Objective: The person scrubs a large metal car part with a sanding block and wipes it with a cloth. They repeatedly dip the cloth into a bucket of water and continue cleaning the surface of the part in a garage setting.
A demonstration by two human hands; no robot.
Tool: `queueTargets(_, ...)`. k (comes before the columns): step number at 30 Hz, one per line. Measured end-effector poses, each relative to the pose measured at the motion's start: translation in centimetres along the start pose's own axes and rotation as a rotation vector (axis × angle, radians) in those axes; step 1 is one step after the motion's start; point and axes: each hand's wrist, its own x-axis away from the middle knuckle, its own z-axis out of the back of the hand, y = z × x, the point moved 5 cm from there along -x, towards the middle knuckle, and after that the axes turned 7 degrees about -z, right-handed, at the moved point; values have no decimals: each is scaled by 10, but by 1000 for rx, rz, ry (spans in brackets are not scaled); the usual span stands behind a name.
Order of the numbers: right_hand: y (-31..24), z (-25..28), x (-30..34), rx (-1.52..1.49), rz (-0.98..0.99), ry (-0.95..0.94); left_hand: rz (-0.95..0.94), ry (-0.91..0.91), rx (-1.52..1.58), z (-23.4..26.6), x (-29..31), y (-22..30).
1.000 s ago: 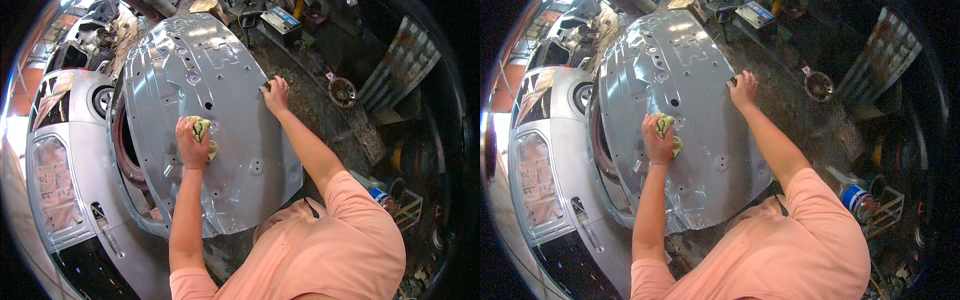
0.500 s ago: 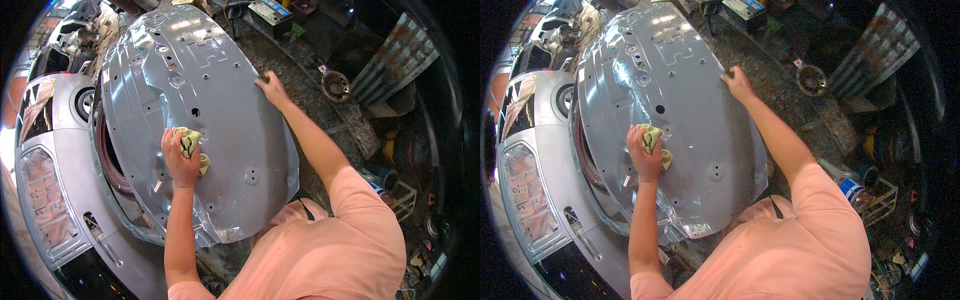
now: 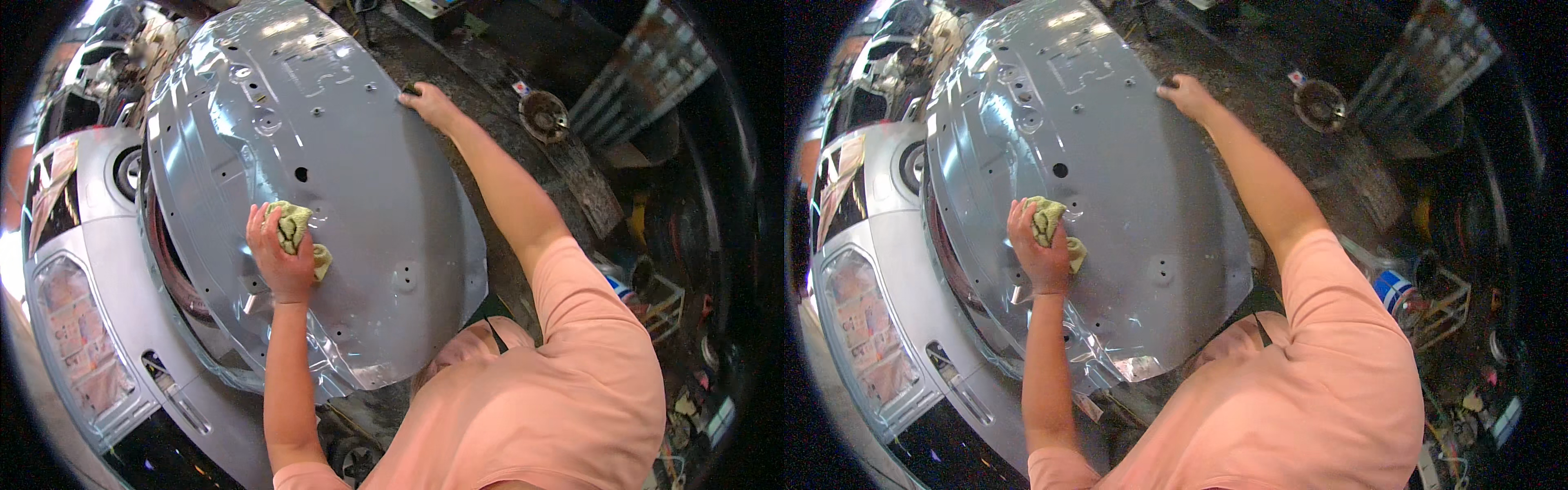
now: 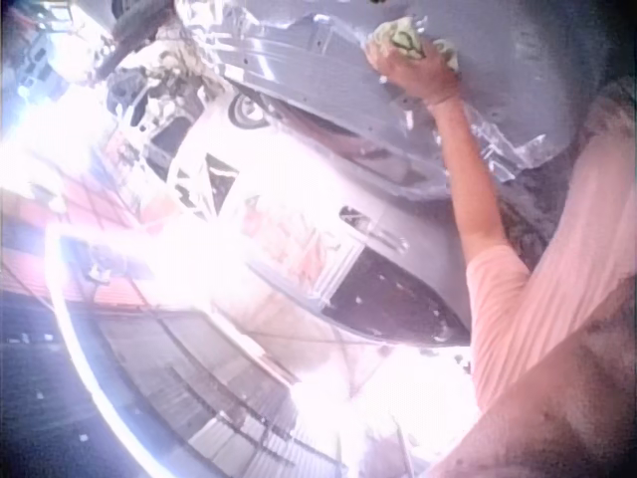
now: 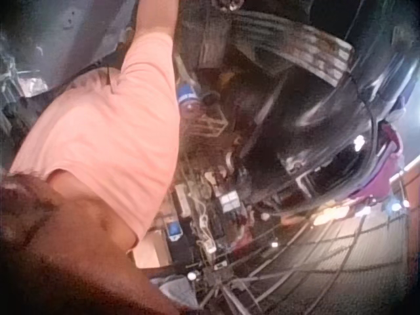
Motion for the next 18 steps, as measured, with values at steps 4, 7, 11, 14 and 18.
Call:
queueTargets(4, 47, 22, 110, -105, -81, -13, -34, 30, -17, 0, -3, 2)
queueTargets(7, 89, 29, 183, -133, -122, 68, -56, 39, -19, -1, -2, 7)
queueTargets(11, 148, 24, 259, -281, -171, 90, -66, 80, -22, -2, 4, 10)
queueTargets(14, 181, 18, 296, -327, -196, 144, -112, 87, 6, 2, 2, 14)
queueTargets(18, 205, 5, 347, -383, -193, 218, -113, 83, 22, 5, 9, 12)
